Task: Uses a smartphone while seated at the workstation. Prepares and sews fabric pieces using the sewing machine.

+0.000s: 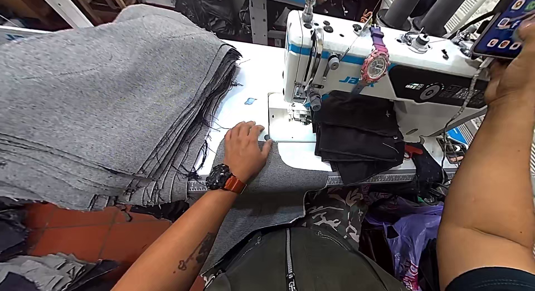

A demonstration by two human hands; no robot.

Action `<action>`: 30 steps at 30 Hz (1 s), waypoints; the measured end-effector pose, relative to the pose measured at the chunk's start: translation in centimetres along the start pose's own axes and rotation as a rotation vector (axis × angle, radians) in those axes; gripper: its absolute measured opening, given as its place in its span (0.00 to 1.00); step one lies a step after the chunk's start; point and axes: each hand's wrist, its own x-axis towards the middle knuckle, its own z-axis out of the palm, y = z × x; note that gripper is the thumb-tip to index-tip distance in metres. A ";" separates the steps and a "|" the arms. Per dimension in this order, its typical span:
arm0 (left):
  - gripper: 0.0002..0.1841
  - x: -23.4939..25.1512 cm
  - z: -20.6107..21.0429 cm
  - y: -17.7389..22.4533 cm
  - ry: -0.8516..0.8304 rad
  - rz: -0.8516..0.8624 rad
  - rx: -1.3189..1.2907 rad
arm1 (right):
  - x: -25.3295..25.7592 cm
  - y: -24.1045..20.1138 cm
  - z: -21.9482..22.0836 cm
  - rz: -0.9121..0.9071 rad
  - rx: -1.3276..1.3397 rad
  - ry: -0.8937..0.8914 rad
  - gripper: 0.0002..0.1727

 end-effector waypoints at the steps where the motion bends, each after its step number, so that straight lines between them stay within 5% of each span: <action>1: 0.27 0.0 0.0 0.0 0.002 0.001 0.001 | -0.2 -0.6 0.3 0.039 -0.007 0.024 0.27; 8: 0.27 0.0 0.0 0.0 0.000 0.001 -0.006 | -0.6 -3.0 1.4 0.181 -0.014 0.076 0.26; 24: 0.26 0.1 0.3 -0.1 0.020 0.001 -0.020 | -0.4 -2.3 1.3 0.129 -0.004 0.113 0.30; 30: 0.40 -0.1 0.1 -0.2 0.031 0.004 -0.058 | -0.5 -2.0 0.8 0.126 0.074 0.070 0.28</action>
